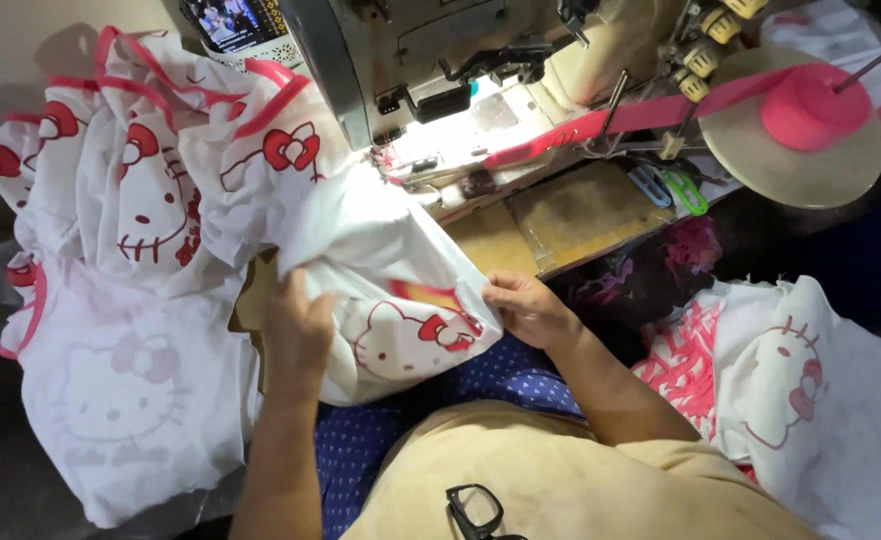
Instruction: Sorting and stacking printed t-shirts on a workbench next to an industrial sewing machine
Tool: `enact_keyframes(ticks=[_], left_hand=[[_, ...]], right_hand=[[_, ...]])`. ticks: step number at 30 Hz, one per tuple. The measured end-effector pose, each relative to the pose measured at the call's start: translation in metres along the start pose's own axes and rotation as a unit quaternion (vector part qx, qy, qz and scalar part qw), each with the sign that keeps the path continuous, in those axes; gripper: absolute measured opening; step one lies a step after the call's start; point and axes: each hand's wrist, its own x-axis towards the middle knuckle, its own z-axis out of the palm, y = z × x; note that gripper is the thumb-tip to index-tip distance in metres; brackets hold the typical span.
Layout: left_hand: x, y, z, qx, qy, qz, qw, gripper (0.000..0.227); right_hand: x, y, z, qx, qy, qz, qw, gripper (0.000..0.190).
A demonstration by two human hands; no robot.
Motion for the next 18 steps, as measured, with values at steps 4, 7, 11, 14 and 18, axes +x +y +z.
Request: enact_keyframes(ticks=[4,7,11,14,18], left_hand=[[0.033,0.023,-0.031,-0.019,0.022,0.038,0.999,0.038],[0.059,-0.001,-0.008,-0.005,0.004,0.004,1.0,0.043],[0.108,-0.038,0.027,0.013,-0.021,-0.101,0.995,0.043],[0.136,-0.083,0.051,0.174,-0.015,0.039,0.984,0.032],[0.102,-0.071,0.047,0.082,-0.024,0.042,0.995,0.03]], right_hand=[[0.0,0.026,-0.023,-0.025,-0.002,0.007,1.0,0.009],[-0.005,0.008,0.009,-0.04,-0.012,0.005,0.999,0.011],[0.018,0.012,0.016,-0.067,-0.003,-0.024,0.997,0.01],[0.05,0.019,0.008,-0.089,0.001,-0.049,0.995,0.011],[0.063,-0.014,0.049,-0.138,0.003,-0.115,0.984,0.01]])
